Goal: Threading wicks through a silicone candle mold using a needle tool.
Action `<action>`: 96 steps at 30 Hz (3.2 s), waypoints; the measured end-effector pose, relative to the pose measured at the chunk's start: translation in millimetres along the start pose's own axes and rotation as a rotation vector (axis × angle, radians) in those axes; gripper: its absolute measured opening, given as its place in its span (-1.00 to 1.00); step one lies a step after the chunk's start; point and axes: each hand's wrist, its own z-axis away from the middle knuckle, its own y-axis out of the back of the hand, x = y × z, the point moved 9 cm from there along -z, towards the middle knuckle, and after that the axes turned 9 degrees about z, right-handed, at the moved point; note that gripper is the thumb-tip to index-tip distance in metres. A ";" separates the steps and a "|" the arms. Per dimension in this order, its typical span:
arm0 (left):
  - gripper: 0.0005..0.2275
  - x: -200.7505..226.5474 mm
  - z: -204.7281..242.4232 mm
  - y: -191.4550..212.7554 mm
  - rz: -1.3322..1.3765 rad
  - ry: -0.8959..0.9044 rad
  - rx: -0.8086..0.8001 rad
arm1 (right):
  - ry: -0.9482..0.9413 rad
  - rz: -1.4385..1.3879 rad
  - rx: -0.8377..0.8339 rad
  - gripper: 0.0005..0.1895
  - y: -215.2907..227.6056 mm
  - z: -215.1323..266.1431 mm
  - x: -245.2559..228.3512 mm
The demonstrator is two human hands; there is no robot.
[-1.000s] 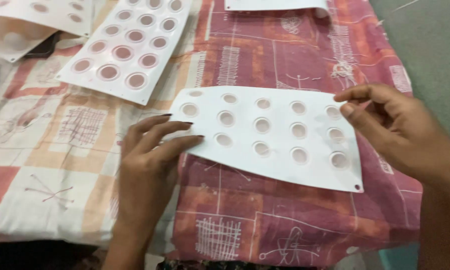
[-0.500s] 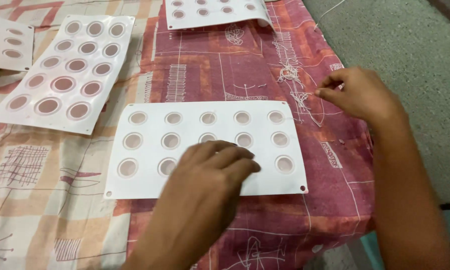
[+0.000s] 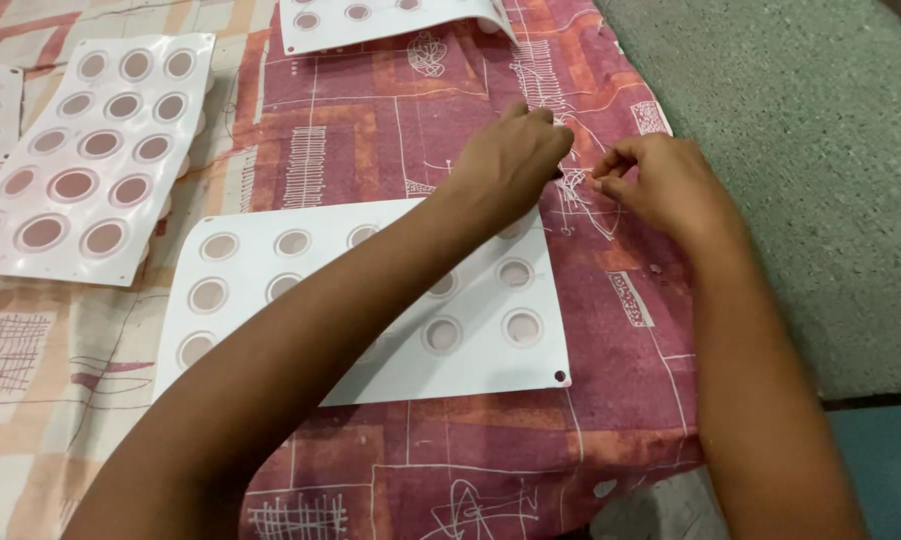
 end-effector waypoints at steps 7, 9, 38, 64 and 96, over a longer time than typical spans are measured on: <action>-0.82 -31.6 -45.6 -53.2 -0.058 0.011 -0.332 | 0.008 0.008 0.070 -0.84 -1.8 -4.7 8.5; -0.76 -35.9 -43.2 -57.9 0.037 0.040 -0.383 | 0.012 -0.012 0.081 -0.84 -0.6 -4.2 2.9; -0.78 -21.8 27.0 65.2 0.328 -0.120 0.353 | 0.051 -0.076 -0.002 -0.69 -16.6 -7.2 -7.2; -0.75 64.1 293.8 142.7 0.847 0.426 0.505 | 0.217 -0.563 -0.030 -0.84 -8.0 209.5 -180.7; -0.58 68.1 306.1 160.3 0.657 0.195 0.586 | 0.370 -0.306 0.084 -0.89 2.4 204.6 -218.9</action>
